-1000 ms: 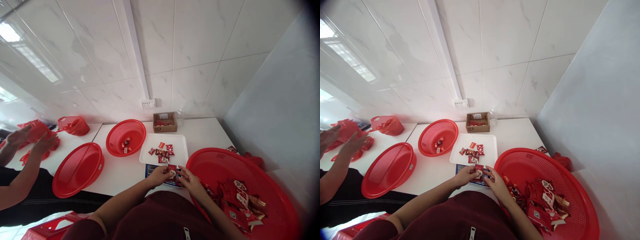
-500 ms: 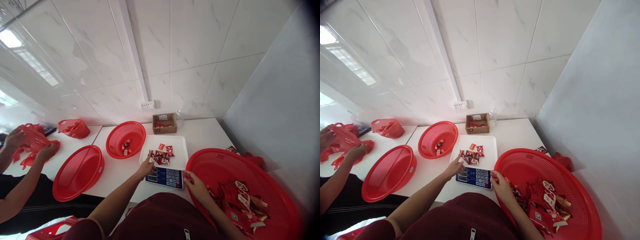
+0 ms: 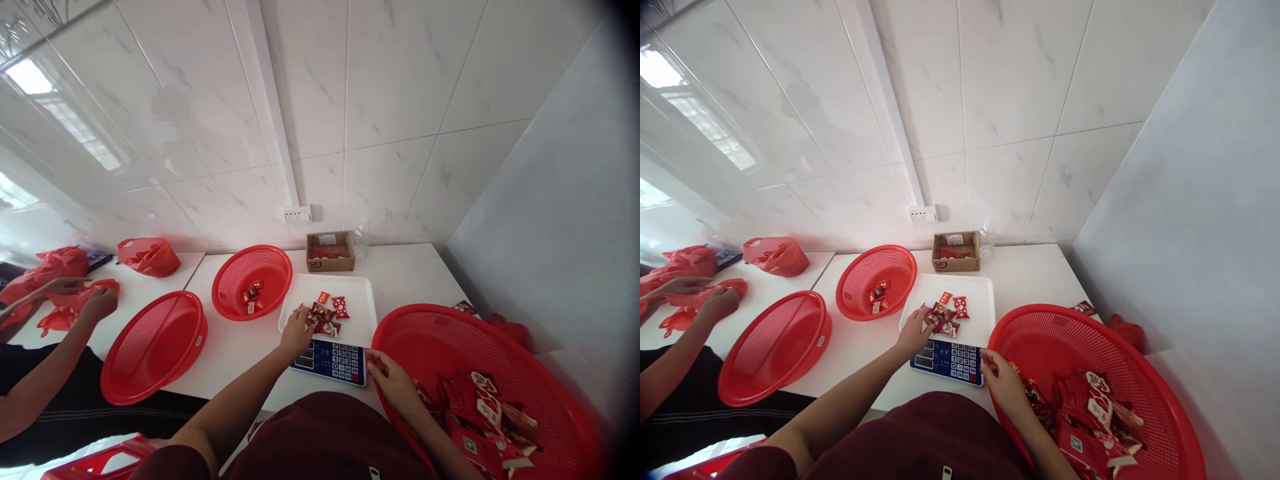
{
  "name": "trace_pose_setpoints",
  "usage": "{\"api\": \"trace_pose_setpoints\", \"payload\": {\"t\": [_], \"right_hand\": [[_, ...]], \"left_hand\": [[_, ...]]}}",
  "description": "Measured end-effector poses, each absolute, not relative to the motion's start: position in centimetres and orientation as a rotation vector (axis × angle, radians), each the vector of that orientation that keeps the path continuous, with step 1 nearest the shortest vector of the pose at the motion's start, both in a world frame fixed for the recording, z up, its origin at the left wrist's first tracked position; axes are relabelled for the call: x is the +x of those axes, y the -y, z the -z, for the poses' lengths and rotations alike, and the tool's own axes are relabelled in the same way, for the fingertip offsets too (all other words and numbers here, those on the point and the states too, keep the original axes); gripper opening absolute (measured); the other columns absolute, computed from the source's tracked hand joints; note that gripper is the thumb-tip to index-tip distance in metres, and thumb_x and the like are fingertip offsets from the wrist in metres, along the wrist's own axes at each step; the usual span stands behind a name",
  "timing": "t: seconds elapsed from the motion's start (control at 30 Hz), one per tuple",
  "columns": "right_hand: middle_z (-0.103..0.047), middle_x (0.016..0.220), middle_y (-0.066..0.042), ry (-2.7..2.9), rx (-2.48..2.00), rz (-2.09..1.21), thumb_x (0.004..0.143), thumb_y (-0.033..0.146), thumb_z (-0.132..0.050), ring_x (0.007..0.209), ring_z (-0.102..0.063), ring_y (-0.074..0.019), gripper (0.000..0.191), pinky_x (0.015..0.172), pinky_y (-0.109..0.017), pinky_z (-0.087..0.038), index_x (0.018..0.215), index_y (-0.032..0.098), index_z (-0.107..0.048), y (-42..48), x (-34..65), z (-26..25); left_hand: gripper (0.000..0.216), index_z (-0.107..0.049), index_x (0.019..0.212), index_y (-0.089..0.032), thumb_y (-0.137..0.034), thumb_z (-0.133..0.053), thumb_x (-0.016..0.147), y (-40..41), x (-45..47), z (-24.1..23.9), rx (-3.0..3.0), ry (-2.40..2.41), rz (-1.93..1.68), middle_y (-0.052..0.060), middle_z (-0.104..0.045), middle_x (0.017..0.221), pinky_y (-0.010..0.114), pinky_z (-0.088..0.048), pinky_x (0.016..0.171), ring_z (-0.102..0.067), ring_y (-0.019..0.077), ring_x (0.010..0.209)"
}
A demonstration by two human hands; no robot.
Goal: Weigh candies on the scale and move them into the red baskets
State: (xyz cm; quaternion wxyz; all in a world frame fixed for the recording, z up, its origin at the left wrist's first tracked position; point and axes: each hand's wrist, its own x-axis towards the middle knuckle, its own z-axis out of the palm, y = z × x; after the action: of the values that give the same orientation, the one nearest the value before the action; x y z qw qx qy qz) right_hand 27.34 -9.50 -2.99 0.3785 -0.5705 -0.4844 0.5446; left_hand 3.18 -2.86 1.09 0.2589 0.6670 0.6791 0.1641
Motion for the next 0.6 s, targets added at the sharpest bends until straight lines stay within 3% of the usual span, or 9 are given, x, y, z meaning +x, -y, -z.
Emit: {"api": "trace_pose_setpoints", "payload": {"t": [0.13,0.3,0.5,0.6], "right_hand": [[-0.071,0.096,-0.008,1.251,-1.471,-1.379,0.068,0.039,-0.055,0.079,-0.065,-0.0228,0.037,0.080,-0.039,-0.051,0.098,0.020,-0.065,9.4,27.4,3.2],[-0.071,0.095,-0.008,1.240,-1.457,-1.390,0.067,0.041,-0.057,0.079,-0.065,-0.0236,0.037,0.079,-0.040,-0.051,0.097,0.020,-0.066,9.6,27.4,2.5],[-0.071,0.098,-0.009,1.212,-1.424,-1.413,0.067,0.042,-0.058,0.083,-0.065,-0.0243,0.036,0.083,-0.040,-0.051,0.094,0.021,-0.068,9.7,27.4,2.0],[-0.071,0.099,-0.008,1.215,-1.439,-1.405,0.066,0.042,-0.059,0.083,-0.065,-0.0241,0.037,0.084,-0.041,-0.050,0.095,0.021,-0.068,9.6,27.4,2.5]], "left_hand": [[0.055,-0.038,0.137,-0.021,-0.028,-0.051,0.083,2.5,4.0,-1.0,2.076,-1.723,-0.265,0.012,-0.035,0.144,0.042,-0.023,0.110,-0.025,0.0276,0.136],[0.063,-0.031,0.141,-0.020,-0.038,-0.051,0.084,1.8,5.0,-0.7,2.132,-1.624,-0.154,0.013,-0.022,0.151,0.044,-0.019,0.112,-0.017,0.0281,0.140],[0.078,-0.020,0.145,-0.033,-0.060,-0.051,0.079,0.5,6.2,-1.2,2.179,-1.701,-0.103,0.010,-0.004,0.155,0.066,-0.010,0.104,0.002,0.0375,0.140],[0.080,-0.022,0.143,-0.038,-0.065,-0.052,0.074,-0.6,7.3,-1.6,2.244,-1.592,-0.023,0.008,-0.001,0.156,0.072,-0.007,0.099,0.004,0.0411,0.139]]}}
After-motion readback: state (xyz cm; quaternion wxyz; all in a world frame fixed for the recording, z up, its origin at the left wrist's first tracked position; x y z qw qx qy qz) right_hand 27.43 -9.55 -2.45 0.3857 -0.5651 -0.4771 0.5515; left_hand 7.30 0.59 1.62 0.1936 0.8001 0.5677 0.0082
